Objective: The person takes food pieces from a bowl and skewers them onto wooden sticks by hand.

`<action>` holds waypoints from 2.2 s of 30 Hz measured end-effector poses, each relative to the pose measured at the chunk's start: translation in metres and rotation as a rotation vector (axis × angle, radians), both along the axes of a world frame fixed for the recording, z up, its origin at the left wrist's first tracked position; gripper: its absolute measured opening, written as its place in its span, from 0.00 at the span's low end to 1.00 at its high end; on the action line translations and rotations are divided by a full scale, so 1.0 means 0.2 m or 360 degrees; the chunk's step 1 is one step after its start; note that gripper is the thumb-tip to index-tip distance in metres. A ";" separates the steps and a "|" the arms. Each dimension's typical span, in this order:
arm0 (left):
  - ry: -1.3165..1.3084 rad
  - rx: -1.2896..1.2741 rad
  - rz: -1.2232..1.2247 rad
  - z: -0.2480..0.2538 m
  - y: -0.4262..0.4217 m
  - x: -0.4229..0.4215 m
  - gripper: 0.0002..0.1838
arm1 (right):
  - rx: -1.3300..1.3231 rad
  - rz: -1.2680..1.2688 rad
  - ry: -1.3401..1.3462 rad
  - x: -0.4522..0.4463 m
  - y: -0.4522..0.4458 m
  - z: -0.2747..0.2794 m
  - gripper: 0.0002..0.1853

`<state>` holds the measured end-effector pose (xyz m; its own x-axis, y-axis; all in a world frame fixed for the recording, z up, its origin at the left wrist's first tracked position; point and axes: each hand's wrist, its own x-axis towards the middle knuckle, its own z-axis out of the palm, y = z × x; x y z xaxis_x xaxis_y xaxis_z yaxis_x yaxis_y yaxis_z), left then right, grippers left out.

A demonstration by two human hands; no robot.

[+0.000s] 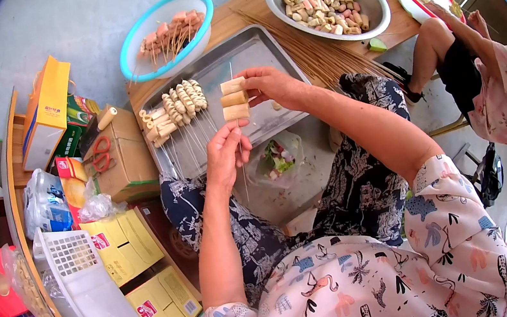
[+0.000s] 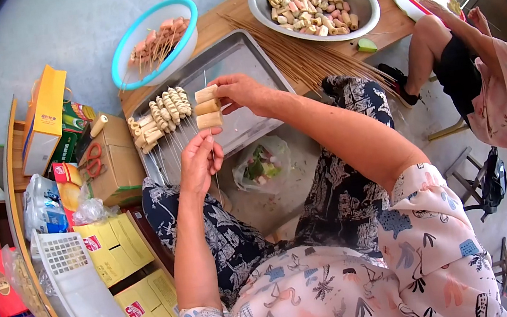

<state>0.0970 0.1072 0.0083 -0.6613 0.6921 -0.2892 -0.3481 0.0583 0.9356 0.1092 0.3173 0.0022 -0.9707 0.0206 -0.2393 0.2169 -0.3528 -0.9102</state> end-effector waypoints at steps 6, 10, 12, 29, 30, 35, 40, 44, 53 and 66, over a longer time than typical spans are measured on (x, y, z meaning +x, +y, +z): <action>-0.0023 -0.0010 0.0031 0.00 -0.01 0.00 0.13 | -0.0025 -0.0258 -0.0024 0.02 0.11 0.09 0.17; 0.0024 -0.0051 -0.0003 0.00 0.00 0.00 0.13 | 0.0184 -0.0346 -0.0022 0.02 0.42 0.17 0.11; 0.0029 -0.0049 -0.0014 0.02 0.00 0.01 0.13 | 0.0339 -0.0428 -0.0012 0.05 0.64 0.23 0.13; -0.0056 -0.0095 0.0016 0.03 0.02 0.02 0.13 | 0.2669 -0.0182 -0.0640 0.00 1.22 -0.15 0.09; -0.0046 -0.0093 0.0020 0.03 0.02 0.02 0.13 | 0.2678 -0.0173 -0.0622 -0.01 1.23 -0.15 0.09; -0.0027 -0.0051 0.0023 0.05 0.00 0.02 0.13 | 0.2695 -0.0386 -0.0680 -0.01 1.25 -0.14 0.13; -0.0005 -0.0009 -0.0013 0.06 -0.02 0.03 0.13 | 0.1008 -0.0872 -0.0173 0.08 1.25 0.00 0.14; 0.0015 0.0043 -0.0010 0.06 -0.03 0.02 0.13 | -0.0054 -0.0857 0.0022 0.09 1.06 0.17 0.12; -0.0005 0.0055 -0.0032 0.04 -0.02 0.02 0.13 | -0.0677 -0.0629 -0.0035 -0.06 0.46 0.18 0.12; 0.0052 -0.0085 -0.0169 0.03 -0.01 0.01 0.14 | -0.0449 -0.0370 -0.0113 -0.14 0.24 0.04 0.12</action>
